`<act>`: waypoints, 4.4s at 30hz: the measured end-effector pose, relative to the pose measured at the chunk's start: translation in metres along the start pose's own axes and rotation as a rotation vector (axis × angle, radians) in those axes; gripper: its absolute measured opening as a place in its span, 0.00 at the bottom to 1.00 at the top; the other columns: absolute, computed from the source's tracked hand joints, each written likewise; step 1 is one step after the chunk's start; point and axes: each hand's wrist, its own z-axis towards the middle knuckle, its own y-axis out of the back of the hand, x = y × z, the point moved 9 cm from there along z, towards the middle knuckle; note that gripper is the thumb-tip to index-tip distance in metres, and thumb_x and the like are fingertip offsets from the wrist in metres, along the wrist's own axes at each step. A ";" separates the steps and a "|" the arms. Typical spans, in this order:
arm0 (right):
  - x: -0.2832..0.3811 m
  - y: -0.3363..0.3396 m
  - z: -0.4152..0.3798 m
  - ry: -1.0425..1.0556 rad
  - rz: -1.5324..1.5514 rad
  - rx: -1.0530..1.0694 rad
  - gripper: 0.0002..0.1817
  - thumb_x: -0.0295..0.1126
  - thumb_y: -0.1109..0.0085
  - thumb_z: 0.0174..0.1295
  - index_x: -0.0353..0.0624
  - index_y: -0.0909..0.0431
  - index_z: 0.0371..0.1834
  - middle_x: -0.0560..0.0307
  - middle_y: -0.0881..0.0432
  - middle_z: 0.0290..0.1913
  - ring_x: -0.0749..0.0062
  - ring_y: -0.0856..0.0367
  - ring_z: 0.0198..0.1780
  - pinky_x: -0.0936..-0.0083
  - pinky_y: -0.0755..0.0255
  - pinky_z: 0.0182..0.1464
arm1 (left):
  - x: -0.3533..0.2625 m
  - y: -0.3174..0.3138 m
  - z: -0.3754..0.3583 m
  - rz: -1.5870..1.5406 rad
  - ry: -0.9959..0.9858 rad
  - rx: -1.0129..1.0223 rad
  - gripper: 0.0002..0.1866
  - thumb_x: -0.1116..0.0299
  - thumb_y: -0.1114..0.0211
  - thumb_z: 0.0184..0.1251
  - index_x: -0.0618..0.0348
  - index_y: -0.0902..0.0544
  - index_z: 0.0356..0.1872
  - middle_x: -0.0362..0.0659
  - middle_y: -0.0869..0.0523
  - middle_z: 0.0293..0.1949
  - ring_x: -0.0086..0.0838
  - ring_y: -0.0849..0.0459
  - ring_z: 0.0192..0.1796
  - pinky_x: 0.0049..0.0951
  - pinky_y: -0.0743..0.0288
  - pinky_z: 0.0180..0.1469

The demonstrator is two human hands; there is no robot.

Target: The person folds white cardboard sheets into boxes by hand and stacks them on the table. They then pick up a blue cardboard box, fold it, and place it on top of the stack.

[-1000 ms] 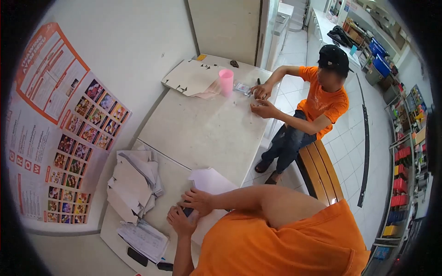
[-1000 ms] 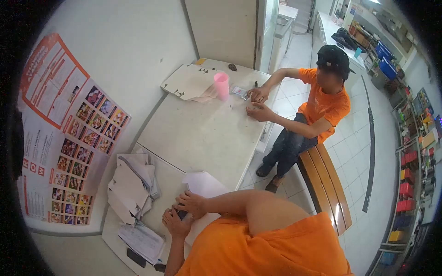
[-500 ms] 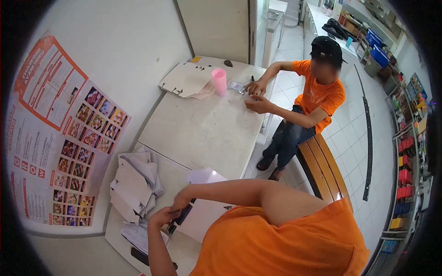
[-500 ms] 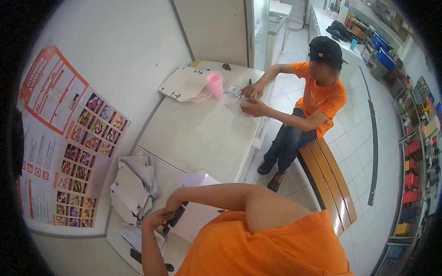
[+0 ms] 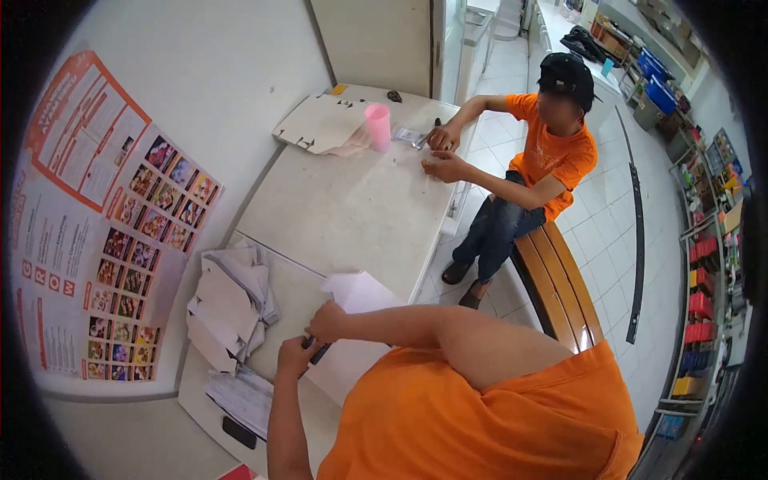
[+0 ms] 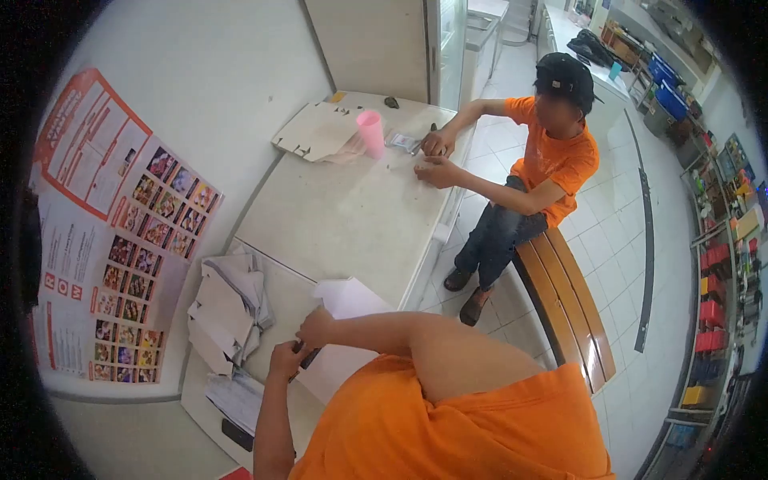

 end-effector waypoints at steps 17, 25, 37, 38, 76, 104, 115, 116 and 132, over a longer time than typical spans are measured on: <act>0.002 0.028 -0.037 0.362 0.065 -0.394 0.41 0.70 0.35 0.48 0.42 0.23 0.50 0.43 0.17 0.42 0.46 0.17 0.47 0.52 0.27 0.49 | 0.088 -0.036 -0.047 -1.214 0.308 0.356 0.52 0.16 0.50 0.52 0.58 0.14 0.53 0.50 0.11 0.47 0.35 0.14 0.50 0.39 0.23 0.54; -0.113 0.099 -0.043 -0.297 0.717 -0.379 0.44 0.69 0.42 0.59 0.31 0.20 0.53 0.35 0.15 0.48 0.44 0.16 0.54 0.59 0.23 0.55 | -0.042 0.000 -0.097 -2.290 -0.452 -0.019 0.54 0.19 0.51 0.57 0.58 0.28 0.70 0.50 0.28 0.71 0.48 0.32 0.72 0.56 0.43 0.73; -0.135 0.053 -0.096 -0.290 1.510 -0.890 0.43 0.61 0.38 0.61 0.40 0.34 0.70 0.46 0.26 0.64 0.55 0.28 0.65 0.58 0.36 0.68 | 0.016 0.121 -0.061 -0.912 0.242 -0.173 0.27 0.68 0.24 0.58 0.63 0.22 0.59 0.44 0.14 0.49 0.31 0.17 0.50 0.32 0.22 0.52; -0.130 0.093 -0.121 -0.199 1.086 -1.174 0.42 0.58 0.34 0.59 0.40 0.33 0.69 0.45 0.27 0.65 0.55 0.29 0.65 0.57 0.37 0.68 | 0.009 0.128 -0.057 -0.729 0.273 -0.018 0.27 0.68 0.25 0.58 0.63 0.22 0.59 0.44 0.14 0.47 0.30 0.17 0.50 0.32 0.22 0.51; -0.013 -0.006 -0.032 -0.183 0.583 0.254 0.49 0.75 0.56 0.61 0.36 0.25 0.64 0.35 0.25 0.61 0.44 0.27 0.64 0.48 0.34 0.65 | -0.053 -0.017 -0.023 -0.760 0.090 0.399 0.20 0.69 0.36 0.70 0.60 0.25 0.61 0.45 0.22 0.57 0.30 0.24 0.57 0.29 0.26 0.57; -0.048 -0.020 -0.024 -0.181 0.175 -0.166 0.39 0.63 0.63 0.73 0.39 0.13 0.30 0.40 0.14 0.32 0.49 0.13 0.37 0.57 0.20 0.40 | -0.044 -0.018 -0.021 0.116 -0.040 -0.106 0.33 0.33 0.31 0.53 0.60 0.12 0.30 0.52 0.13 0.26 0.50 0.14 0.31 0.44 0.22 0.38; -0.044 -0.050 -0.091 0.011 1.042 0.202 0.46 0.58 0.35 0.61 0.27 0.35 0.67 0.39 0.21 0.59 0.53 0.21 0.57 0.66 0.27 0.59 | -0.038 0.035 -0.066 -0.291 -0.010 -0.079 0.15 0.61 0.29 0.62 0.64 0.13 0.42 0.55 0.13 0.39 0.47 0.14 0.46 0.42 0.23 0.48; -0.045 -0.043 -0.089 -0.158 1.034 0.086 0.47 0.59 0.34 0.60 0.25 0.34 0.66 0.37 0.21 0.59 0.52 0.21 0.57 0.65 0.27 0.59 | -0.027 0.037 -0.066 -0.294 -0.010 -0.075 0.15 0.61 0.29 0.62 0.64 0.13 0.42 0.55 0.13 0.39 0.47 0.14 0.46 0.42 0.23 0.48; -0.100 0.067 -0.103 -0.101 1.341 -0.364 0.21 0.45 0.32 0.64 0.35 0.16 0.48 0.55 0.13 0.40 0.73 0.17 0.39 0.73 0.23 0.44 | 0.072 0.022 -0.126 -1.411 0.206 -0.369 0.46 0.72 0.18 0.50 0.58 0.35 0.71 0.45 0.24 0.63 0.38 0.26 0.66 0.38 0.31 0.68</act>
